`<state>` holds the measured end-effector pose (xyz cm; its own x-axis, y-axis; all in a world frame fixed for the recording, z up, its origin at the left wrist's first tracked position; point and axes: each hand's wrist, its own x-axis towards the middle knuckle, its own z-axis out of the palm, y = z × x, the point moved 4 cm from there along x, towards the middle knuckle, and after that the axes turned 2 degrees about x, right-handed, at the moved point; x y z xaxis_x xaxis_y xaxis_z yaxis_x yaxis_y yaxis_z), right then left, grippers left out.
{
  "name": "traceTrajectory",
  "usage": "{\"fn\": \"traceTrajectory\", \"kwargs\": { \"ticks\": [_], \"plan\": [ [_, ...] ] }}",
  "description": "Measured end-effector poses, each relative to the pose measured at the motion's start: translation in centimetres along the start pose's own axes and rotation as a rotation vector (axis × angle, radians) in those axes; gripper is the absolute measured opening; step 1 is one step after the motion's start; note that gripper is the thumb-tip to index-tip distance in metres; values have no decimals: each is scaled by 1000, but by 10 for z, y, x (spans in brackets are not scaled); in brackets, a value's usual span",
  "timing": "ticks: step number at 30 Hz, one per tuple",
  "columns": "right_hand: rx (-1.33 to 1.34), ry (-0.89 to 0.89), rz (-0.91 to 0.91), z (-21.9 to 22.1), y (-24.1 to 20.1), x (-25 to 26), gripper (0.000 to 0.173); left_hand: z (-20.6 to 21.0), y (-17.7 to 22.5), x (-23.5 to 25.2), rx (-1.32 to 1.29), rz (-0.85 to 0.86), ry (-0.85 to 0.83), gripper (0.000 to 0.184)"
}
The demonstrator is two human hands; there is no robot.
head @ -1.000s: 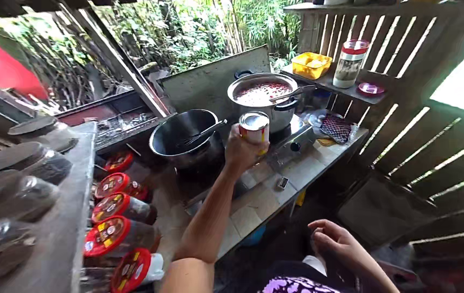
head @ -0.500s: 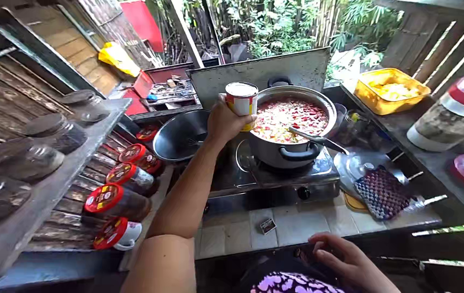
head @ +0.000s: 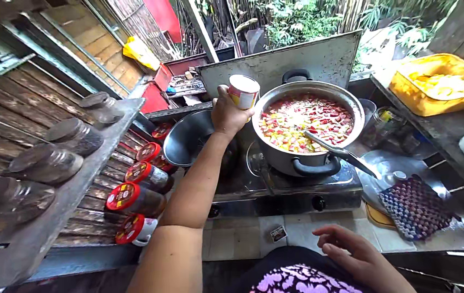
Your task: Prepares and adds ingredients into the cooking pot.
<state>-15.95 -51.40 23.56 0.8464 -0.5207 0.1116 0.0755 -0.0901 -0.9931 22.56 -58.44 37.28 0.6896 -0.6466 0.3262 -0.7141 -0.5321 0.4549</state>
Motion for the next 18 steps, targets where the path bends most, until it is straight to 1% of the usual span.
{"fn": "traceTrajectory", "kwargs": {
  "ticks": [4,8,11,15,18],
  "plan": [
    [-33,8,-31,-3,-7,7,30,1,8,5,26,23,-40,98],
    [-75,-13,-52,-3,-12,9,32,5,25,7,104,119,-25,95],
    [-144,-2,-99,-7,-24,4,31,11,36,7,174,236,1,89],
    [-308,139,-221,-20,-50,-5,28,16,49,7,267,344,-2,87],
    [-338,242,-276,-33,-60,-11,27,22,47,7,376,429,31,85]
  ]
}}
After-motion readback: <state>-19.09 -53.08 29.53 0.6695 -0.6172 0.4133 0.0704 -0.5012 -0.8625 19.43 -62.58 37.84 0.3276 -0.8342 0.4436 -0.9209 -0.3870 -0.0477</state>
